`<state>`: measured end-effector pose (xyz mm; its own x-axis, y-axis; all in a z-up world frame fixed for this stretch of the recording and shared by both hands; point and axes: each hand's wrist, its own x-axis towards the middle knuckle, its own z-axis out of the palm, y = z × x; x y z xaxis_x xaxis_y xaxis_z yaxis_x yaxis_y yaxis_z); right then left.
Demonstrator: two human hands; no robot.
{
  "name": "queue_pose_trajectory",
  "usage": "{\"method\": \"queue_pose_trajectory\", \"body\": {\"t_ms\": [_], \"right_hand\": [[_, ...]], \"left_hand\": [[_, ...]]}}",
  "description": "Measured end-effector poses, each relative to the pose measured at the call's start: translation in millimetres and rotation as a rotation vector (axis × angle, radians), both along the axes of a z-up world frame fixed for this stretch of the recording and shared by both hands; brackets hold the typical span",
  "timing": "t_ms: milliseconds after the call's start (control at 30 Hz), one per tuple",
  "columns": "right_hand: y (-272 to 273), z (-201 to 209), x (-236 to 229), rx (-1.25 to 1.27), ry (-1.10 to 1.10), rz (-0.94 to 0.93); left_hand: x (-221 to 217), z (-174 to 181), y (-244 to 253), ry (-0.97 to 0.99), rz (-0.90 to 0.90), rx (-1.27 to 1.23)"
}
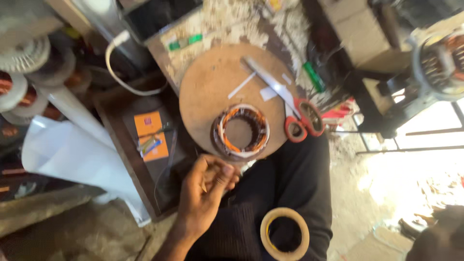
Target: The person works on a motor stator placed on their lap, using scissors to cut pieces of white tape and applying them to the copper windings. They also use a wooden stick to adjust the wires and tape within the stator slots.
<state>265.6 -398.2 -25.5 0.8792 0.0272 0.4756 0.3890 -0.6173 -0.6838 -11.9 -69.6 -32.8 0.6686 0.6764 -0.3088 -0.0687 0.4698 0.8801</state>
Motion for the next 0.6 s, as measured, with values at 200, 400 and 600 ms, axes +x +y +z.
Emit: {"method": "queue_pose_trajectory", "body": {"t_ms": [200,400,600], "right_hand": [[100,-20,-108,0.046,0.648,0.411],[218,20,-178,0.306,1.265,0.878],[167,17,-169,-0.087,1.062,0.877]], "left_hand": [[-10,-21,-19,0.191,0.048,-0.120],[-77,-25,-68,0.281,-0.503,0.160],[-48,-8,-61,0.230,-0.258,0.158]]}}
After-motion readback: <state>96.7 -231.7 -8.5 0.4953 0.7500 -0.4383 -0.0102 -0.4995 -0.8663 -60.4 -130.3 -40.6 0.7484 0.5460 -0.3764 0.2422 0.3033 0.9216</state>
